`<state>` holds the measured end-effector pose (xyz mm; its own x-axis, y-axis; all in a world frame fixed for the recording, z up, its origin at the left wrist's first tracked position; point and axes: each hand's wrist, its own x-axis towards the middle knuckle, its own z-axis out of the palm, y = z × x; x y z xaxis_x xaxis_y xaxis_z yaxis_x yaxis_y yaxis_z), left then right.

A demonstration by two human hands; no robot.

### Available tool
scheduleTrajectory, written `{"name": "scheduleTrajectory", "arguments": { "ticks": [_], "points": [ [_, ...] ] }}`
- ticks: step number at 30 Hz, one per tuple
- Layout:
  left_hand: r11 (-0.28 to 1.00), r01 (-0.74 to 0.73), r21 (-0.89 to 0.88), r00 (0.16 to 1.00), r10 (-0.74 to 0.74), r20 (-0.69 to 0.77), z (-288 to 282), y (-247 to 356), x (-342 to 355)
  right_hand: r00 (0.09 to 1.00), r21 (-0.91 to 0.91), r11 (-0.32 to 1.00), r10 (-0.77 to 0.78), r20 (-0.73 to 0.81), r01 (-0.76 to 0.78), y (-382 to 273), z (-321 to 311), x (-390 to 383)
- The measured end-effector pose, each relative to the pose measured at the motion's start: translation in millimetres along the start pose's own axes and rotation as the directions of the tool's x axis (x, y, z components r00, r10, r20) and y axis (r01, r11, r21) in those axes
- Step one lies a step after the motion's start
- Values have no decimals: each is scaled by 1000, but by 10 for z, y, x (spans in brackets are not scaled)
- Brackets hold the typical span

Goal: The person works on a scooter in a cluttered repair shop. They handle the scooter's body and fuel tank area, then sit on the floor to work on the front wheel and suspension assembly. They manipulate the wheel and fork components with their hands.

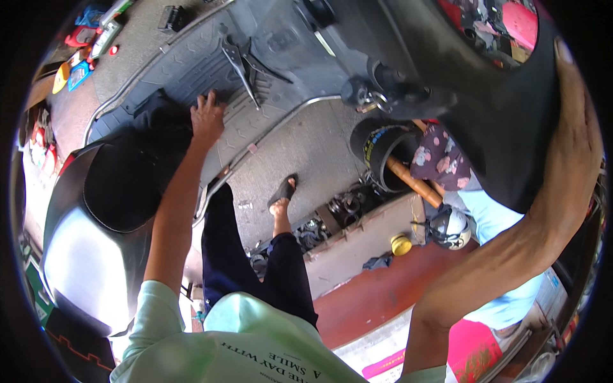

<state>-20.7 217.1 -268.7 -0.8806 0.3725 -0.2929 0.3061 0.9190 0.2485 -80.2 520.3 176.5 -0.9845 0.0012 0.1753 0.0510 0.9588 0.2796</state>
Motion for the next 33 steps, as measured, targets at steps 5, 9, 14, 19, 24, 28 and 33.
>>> {"name": "scheduleTrajectory", "arguments": {
  "ticks": [5, 9, 14, 19, 24, 28, 33],
  "points": [
    [981, -91, 170, 996, 94, -10, -26, 279, -63, 968, 97, 967, 241, -66, -234, -210, 13, 16],
    [970, -239, 44, 970, 236, 62, 107, 546, -129, 936, 168, 934, 336, -109, -315, -347, 5, 21],
    [992, -96, -79, 986, 105, 130, 252, 654, 42, 856, 341, 816, 514, -57, -467, -375, 21, 26],
    [999, 26, 30, 989, -30, 146, 305, 551, 209, 826, 483, 737, 561, -47, -473, -576, 2, 45],
    [964, 239, 112, 957, -254, 141, 138, 404, -2, 913, 584, 733, 405, 38, -349, -469, 46, 80],
    [993, 116, -29, 993, -117, -24, -95, 523, -402, 942, 500, 817, 336, -7, -287, -479, 21, 92],
    [849, -143, -508, 990, 117, -85, -1927, 454, -1066, 923, 489, 796, 382, 51, -356, -292, 88, 59]
  ]
}}
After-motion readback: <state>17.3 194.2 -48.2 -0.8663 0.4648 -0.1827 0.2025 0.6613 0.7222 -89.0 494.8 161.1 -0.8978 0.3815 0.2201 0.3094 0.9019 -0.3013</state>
